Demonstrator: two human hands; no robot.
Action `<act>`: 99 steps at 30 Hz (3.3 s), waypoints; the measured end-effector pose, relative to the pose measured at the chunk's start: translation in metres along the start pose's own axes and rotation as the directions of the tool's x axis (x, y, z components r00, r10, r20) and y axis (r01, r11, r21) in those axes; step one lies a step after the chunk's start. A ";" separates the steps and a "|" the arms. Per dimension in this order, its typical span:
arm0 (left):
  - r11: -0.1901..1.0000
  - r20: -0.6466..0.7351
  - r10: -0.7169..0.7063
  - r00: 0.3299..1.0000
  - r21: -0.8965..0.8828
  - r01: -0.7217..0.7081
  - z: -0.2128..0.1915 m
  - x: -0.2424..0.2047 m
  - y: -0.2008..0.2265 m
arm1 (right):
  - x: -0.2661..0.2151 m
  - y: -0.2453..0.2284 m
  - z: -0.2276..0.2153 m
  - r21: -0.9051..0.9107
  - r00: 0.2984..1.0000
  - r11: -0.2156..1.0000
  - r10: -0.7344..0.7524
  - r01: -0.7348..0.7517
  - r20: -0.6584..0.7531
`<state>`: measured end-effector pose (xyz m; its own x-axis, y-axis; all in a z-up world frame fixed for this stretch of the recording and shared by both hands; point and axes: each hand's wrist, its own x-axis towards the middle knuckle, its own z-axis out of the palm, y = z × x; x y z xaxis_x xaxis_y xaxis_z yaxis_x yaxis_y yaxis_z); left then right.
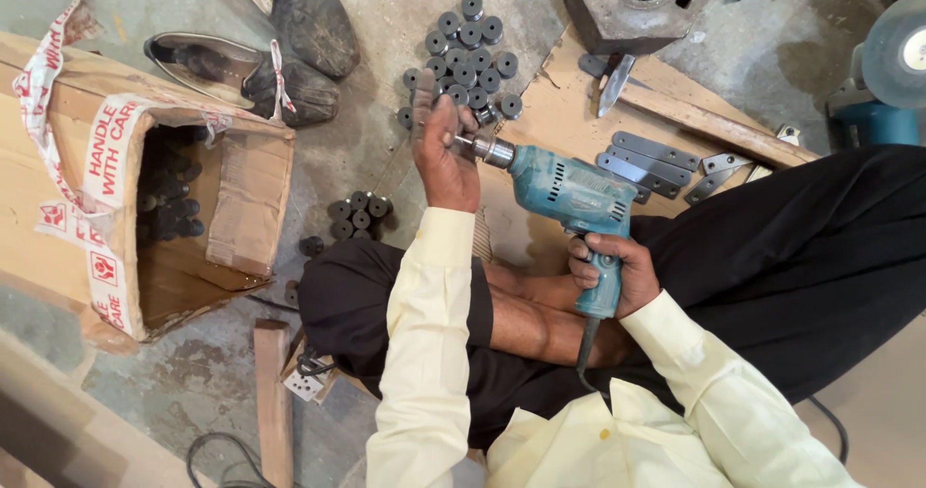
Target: Drilling holes into small cylindrical metal parts using a handheld electric drill.
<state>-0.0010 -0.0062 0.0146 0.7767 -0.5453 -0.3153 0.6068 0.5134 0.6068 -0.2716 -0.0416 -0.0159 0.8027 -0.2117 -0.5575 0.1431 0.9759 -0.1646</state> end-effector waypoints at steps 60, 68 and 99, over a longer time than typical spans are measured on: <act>-0.434 0.179 0.750 0.637 0.859 0.270 -0.325 0.054 0.263 | 0.001 0.008 -0.035 0.336 0.976 0.942 -0.086 0.014 0.201; -0.475 -0.075 0.659 0.749 0.731 0.491 -0.377 0.137 0.260 | 0.004 0.008 -0.027 0.290 0.982 0.954 -0.123 0.077 0.145; 0.973 -0.140 -0.122 0.983 -0.214 0.090 -0.043 0.033 0.042 | -0.003 0.007 -0.013 -0.004 0.994 0.998 -0.064 0.064 0.094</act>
<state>0.0573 0.0257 -0.0023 0.7129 -0.5059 -0.4856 0.6964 0.5922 0.4054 -0.2803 -0.0347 -0.0262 0.8428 -0.2676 -0.4671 0.1920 0.9601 -0.2035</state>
